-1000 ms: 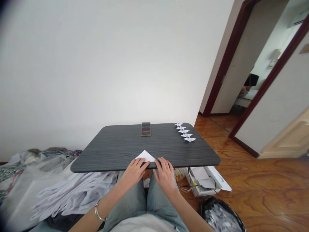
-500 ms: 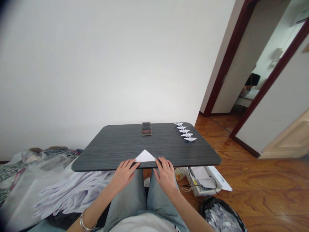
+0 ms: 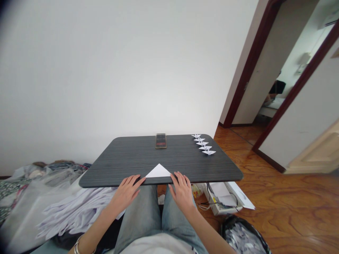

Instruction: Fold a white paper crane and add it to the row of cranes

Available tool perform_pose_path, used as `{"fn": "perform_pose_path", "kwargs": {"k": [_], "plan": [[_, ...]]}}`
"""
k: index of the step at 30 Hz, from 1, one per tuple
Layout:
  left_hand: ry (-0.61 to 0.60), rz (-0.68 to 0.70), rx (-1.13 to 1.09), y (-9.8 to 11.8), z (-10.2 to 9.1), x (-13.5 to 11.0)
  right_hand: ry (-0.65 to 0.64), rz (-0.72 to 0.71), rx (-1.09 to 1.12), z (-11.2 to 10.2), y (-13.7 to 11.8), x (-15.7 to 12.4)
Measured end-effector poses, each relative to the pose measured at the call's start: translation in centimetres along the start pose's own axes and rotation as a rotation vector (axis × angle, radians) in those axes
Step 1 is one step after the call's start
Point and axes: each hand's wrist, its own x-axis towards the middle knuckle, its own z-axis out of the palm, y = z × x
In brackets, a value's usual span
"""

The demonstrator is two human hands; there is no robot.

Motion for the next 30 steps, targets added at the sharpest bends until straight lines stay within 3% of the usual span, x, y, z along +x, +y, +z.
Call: {"fn": "perform_pose_path", "kwargs": {"k": [9,13,21,30], "plan": [[0.051,-0.033,0.020,-0.5,-0.2,-0.5,0.019,-0.011,-0.004,0.1,0.0,0.0],[0.087,-0.006,-0.066,1.3,-0.5,1.3,0.017,-0.007,0.000,-0.1,-0.1,0.1],[0.020,0.221,-0.148,6.0,0.7,6.1,0.018,-0.018,-0.005,-0.1,0.0,0.2],[-0.001,0.251,-0.175,6.4,0.8,7.0,-0.003,0.000,-0.004,-0.3,-0.1,0.2]]}}
